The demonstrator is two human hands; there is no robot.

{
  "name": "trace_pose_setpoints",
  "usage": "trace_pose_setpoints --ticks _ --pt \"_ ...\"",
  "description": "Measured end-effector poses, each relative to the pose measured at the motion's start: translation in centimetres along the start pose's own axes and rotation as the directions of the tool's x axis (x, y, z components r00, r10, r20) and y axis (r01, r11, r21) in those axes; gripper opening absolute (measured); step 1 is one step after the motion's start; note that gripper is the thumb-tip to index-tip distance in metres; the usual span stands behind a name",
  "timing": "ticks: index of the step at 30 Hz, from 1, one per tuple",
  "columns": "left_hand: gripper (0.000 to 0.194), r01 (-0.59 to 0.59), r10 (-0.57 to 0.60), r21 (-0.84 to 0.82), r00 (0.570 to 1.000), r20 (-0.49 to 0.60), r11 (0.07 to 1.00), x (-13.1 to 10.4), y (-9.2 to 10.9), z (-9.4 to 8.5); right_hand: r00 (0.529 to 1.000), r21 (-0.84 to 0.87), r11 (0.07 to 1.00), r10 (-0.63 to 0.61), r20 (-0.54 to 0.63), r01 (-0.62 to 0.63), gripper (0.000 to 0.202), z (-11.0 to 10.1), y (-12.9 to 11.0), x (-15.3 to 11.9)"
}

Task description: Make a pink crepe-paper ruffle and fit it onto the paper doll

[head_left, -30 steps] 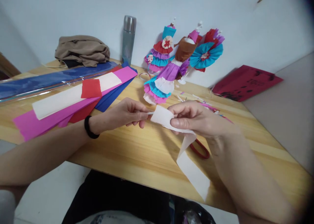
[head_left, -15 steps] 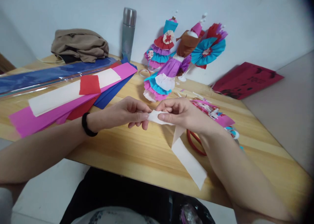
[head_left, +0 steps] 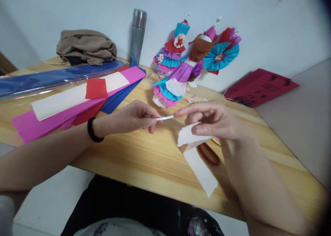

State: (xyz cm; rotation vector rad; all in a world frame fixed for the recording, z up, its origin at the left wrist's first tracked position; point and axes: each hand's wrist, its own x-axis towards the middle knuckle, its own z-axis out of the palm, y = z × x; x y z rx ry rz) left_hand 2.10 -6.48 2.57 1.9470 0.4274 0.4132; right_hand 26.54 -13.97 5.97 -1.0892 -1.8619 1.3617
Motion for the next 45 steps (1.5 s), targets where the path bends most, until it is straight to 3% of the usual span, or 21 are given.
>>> trace_pose_setpoints --ticks 2,6,13,25,30,33,38,45 --pt "0.025 -0.001 0.002 0.049 1.000 -0.022 0.999 0.0 0.0 0.0 0.999 -0.047 0.999 0.000 -0.039 -0.001 0.016 0.1 -0.5 -0.1" --pt "0.026 0.002 0.000 0.094 1.000 -0.024 0.996 0.1 -0.1 0.0 0.992 -0.108 0.991 0.069 -0.106 -0.080 0.017 1.3 -1.2 0.2" --pt "0.021 0.021 -0.019 0.048 0.998 -0.052 0.999 0.3 -0.1 0.4 0.972 -0.275 0.954 0.057 -0.229 -0.121 0.023 3.8 -0.5 1.2" --pt "0.022 0.026 -0.022 0.076 0.999 -0.050 0.997 0.3 -0.3 0.4 0.952 -0.334 0.936 0.006 -0.305 -0.113 0.018 4.4 0.4 1.8" --pt "0.022 0.056 -0.054 0.027 0.996 -0.069 0.998 0.4 -0.4 0.2 0.936 -0.111 0.980 0.122 -0.330 -0.166 0.027 4.1 -0.2 1.6" --pt "0.024 0.094 -0.091 0.032 0.993 -0.070 0.995 0.3 -0.4 0.1 0.929 0.043 0.986 0.166 -0.331 -0.161 0.022 3.6 -0.1 1.6" --pt "0.026 0.112 -0.107 0.053 0.990 -0.088 0.992 0.4 -0.1 0.0 0.919 0.129 0.983 0.172 -0.355 -0.134 0.016 2.7 0.9 1.8" --pt "0.024 0.136 -0.140 -0.048 0.984 -0.107 0.990 0.5 -0.2 0.1 0.864 0.254 0.967 0.144 -0.482 -0.019 0.018 2.2 0.6 2.1"
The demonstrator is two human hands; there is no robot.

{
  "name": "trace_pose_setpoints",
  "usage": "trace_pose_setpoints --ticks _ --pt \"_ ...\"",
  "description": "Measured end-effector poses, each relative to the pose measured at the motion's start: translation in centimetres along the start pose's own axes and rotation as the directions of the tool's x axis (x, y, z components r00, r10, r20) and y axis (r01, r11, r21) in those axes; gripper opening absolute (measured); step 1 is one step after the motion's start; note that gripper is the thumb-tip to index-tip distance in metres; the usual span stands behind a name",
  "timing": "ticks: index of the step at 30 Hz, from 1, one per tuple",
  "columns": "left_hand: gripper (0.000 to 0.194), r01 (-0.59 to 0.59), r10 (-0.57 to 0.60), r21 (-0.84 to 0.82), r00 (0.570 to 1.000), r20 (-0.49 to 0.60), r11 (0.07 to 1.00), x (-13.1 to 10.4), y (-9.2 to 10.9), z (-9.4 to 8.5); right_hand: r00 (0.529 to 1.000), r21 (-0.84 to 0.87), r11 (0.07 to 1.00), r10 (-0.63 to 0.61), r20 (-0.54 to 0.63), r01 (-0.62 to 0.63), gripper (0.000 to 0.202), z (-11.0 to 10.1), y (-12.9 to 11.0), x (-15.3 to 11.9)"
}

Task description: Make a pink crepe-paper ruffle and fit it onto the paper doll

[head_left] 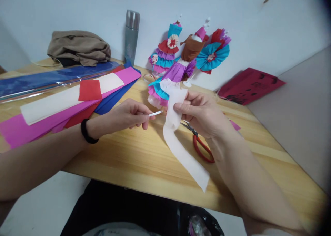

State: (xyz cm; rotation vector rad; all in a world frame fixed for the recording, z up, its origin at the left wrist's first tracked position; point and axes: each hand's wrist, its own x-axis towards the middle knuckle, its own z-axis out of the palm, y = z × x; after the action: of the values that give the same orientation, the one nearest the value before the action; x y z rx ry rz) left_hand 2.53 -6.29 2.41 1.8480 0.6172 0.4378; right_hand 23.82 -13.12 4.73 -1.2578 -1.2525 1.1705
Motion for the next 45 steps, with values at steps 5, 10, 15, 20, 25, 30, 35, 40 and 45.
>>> trace_pose_setpoints --ticks 5,10,15,20,25,30,35,40,45 --pt "0.024 0.019 -0.019 0.002 1.000 -0.017 1.000 0.0 0.1 0.0 0.999 0.083 0.996 -0.021 -0.039 0.025 0.018 -0.2 -0.1 0.3" --pt "0.021 0.025 -0.026 -0.065 0.999 -0.025 0.998 0.1 0.2 0.2 0.991 0.125 0.991 -0.036 -0.129 0.052 0.020 -0.5 0.2 0.7" --pt "0.021 0.023 -0.023 -0.078 1.000 -0.004 0.997 0.3 -0.1 0.1 0.992 0.127 0.991 -0.035 -0.125 0.051 0.016 -0.8 0.4 0.9" --pt "0.019 0.020 -0.021 -0.073 1.000 -0.008 0.997 0.3 -0.2 0.2 0.985 0.145 0.986 -0.052 -0.166 0.076 0.018 -0.9 0.2 1.0" --pt "0.019 0.013 -0.013 -0.056 1.000 0.011 0.998 0.3 -0.1 0.2 0.996 0.042 0.995 -0.091 0.015 0.090 0.016 -1.1 -0.3 0.5" --pt "0.021 -0.008 0.008 0.032 1.000 0.002 0.999 0.3 -0.3 0.1 0.970 -0.180 0.984 0.048 0.238 -0.004 0.023 -0.7 -0.6 -0.4" --pt "0.024 -0.043 0.043 0.091 0.999 -0.004 0.995 0.1 -0.1 0.2 0.968 -0.417 0.908 0.077 0.240 0.031 0.030 0.6 -0.2 -0.8" --pt "0.025 -0.090 0.089 0.110 0.996 0.011 0.990 0.3 -0.7 0.1 0.964 -0.458 0.884 0.032 0.263 0.095 0.034 1.2 0.2 -0.9" --pt "0.026 -0.109 0.107 0.119 0.994 0.016 0.987 0.4 -1.1 0.2 0.951 -0.445 0.889 0.039 0.308 0.107 0.033 1.4 0.3 -0.8"
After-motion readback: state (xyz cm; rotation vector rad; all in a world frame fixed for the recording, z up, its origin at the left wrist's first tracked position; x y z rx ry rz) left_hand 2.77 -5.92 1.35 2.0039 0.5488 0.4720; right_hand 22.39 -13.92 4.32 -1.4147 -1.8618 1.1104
